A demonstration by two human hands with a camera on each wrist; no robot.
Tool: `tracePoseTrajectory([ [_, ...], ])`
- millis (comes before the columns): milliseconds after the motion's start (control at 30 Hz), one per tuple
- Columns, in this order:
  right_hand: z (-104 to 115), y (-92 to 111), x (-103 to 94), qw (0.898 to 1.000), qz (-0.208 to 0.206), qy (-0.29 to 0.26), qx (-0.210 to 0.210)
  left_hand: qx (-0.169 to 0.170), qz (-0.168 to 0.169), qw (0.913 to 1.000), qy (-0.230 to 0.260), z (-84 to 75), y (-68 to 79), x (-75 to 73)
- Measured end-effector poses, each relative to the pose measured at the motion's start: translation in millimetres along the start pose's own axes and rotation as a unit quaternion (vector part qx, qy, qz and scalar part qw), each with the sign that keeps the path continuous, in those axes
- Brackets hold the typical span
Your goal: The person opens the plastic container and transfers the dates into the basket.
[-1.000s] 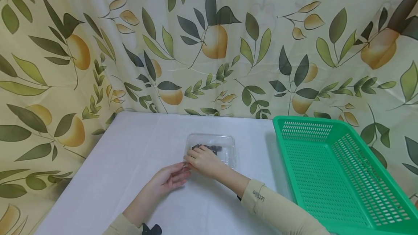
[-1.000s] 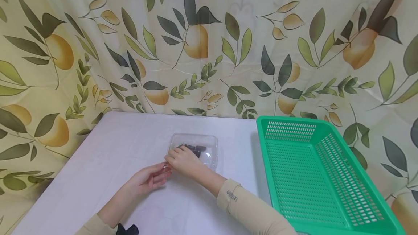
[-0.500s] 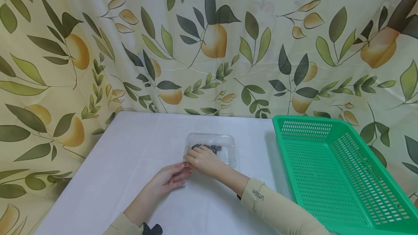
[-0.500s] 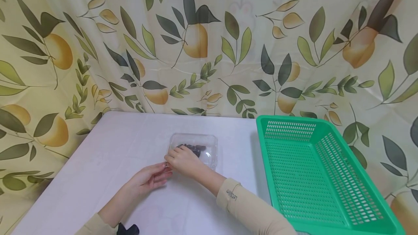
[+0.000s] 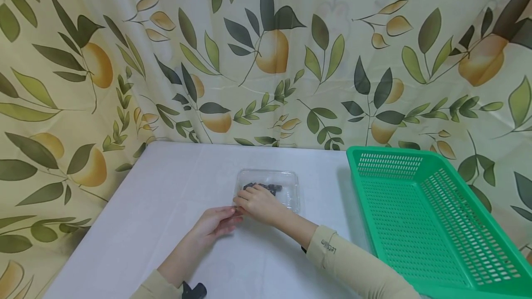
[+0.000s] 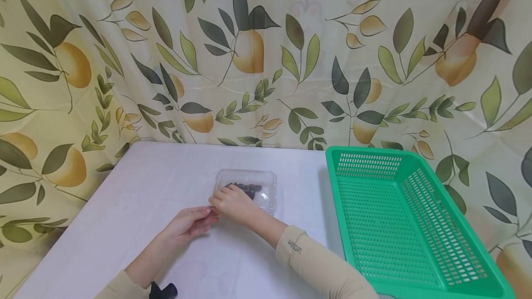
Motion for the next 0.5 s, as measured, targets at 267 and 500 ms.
tracePoseTrajectory([
  [267, -0.3, -0.4, -0.7, 1.0, 0.008, 0.003, -0.002, 0.016, -0.01, 0.9996, -0.023, -4.8, -3.0, 2.8],
  [500, -0.8, -1.5, 0.1, 1.0, 0.018, 0.007, -0.01, 0.016, -0.029, 0.9976, -0.061, -5.9, -4.6, 5.4],
])
Point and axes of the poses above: each hand's wrist, its own y-axis away from the middle knuckle, its own x-axis out of the palm, z = x × y, the point moved 4 cm from there along -y, towards the middle knuckle, and after that the axes turned 14 degrees about x, right-handed, at the moved point
